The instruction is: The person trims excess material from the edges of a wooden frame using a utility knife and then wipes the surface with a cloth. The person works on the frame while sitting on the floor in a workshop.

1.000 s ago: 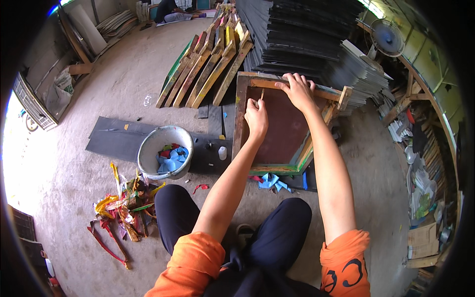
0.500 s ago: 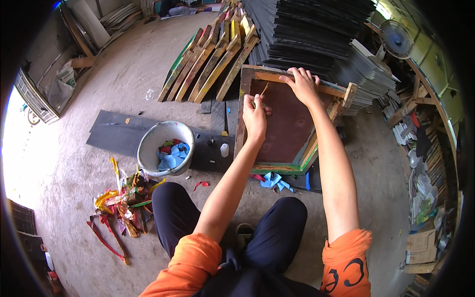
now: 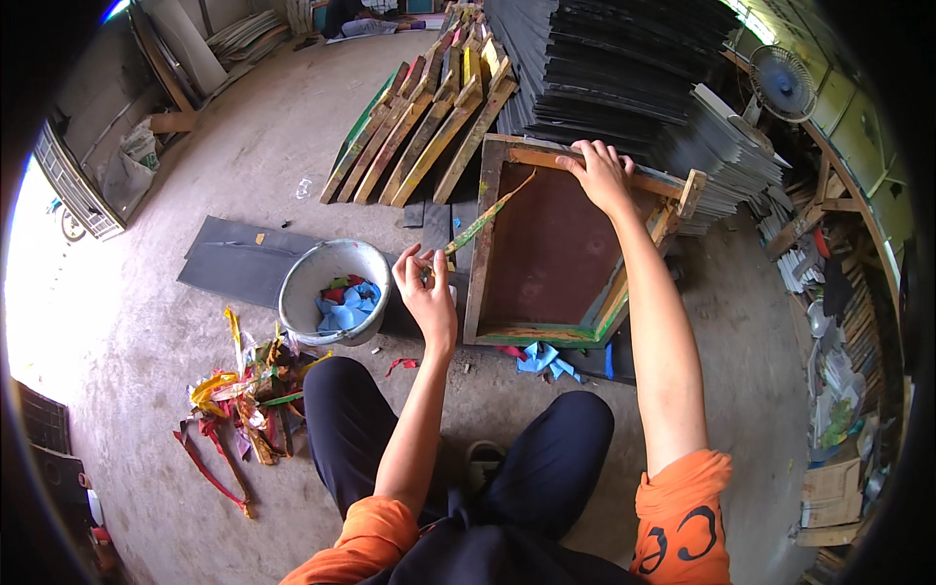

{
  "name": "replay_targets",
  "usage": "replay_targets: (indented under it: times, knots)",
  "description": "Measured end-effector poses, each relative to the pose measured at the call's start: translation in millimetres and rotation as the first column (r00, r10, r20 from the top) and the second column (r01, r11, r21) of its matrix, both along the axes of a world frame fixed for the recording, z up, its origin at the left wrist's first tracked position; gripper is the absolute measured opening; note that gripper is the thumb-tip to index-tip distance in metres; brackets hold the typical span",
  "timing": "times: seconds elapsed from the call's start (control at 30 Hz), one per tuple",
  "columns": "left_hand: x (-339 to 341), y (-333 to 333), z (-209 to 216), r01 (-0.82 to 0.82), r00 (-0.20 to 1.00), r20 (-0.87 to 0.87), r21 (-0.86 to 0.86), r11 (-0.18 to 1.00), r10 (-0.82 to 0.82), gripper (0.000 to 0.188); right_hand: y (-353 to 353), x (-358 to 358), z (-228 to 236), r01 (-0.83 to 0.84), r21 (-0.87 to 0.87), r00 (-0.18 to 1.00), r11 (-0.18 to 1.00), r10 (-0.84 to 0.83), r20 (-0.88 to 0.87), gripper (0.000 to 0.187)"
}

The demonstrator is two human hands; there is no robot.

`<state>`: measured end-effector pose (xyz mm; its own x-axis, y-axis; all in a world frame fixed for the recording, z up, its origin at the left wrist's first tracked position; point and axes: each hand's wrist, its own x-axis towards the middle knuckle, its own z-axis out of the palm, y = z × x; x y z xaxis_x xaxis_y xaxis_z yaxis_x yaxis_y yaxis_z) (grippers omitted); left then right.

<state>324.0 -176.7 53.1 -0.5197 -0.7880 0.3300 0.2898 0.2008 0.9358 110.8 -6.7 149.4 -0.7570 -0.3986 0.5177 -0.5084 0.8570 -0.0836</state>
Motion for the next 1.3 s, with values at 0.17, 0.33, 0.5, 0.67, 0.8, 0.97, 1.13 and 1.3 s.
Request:
replay_targets:
  times: [0.17,0.33,0.5,0.67,0.8,0.97,1.13,1.3]
  knots:
    - [-26.9,-0.9,35.7,0.182,0.831,-0.551,0.140,0.973,-0.076,0.014,-0.1,7.3,3.8,0.006,0.014,0.999,1.000,-0.006,0.036,0.057]
    - [-52.4,26.6,87.9,0.533,0.747,-0.458,-0.024,0.846,-0.483,0.012,7.0,10.3,3.9,0.019,0.016,1.000,1.000,-0.019,0.005,0.057]
    - [-106.6,40.1,53.6,0.361,0.927,-0.012,-0.243,0.901,-0.374,0.031,-5.0,15.5,4.2,-0.022,-0.035,1.000,0.999,0.022,-0.012,0.057]
    - [-109.2,67.5,61.4,0.363,0.907,0.238,-0.018,0.932,-0.349,0.031,12.6,9.4,-0.1,0.002,-0.022,1.000,1.000,-0.002,-0.015,0.057]
    - [-140.2,65.9,59.7,0.119,0.980,0.144,0.138,0.983,-0.138,0.032,1.6,10.0,1.3,-0.021,-0.051,0.999,0.998,0.020,-0.026,0.056]
    - [-165.3,74.5,53.0,0.098,0.988,0.054,0.494,0.864,-0.143,0.025,-3.1,10.1,2.1,-0.007,-0.022,0.999,1.000,0.006,-0.034,0.056]
    - [-169.4,78.2,53.7,0.049,0.986,0.125,0.415,0.908,-0.110,0.024,0.4,5.2,-1.7,0.001,-0.028,0.999,1.000,-0.002,-0.053,0.054]
    - [-164.5,83.9,58.6,-0.086,0.988,0.142,0.191,0.978,0.060,0.024,0.3,5.2,-2.0,-0.016,-0.056,0.999,0.998,0.014,-0.048,0.053]
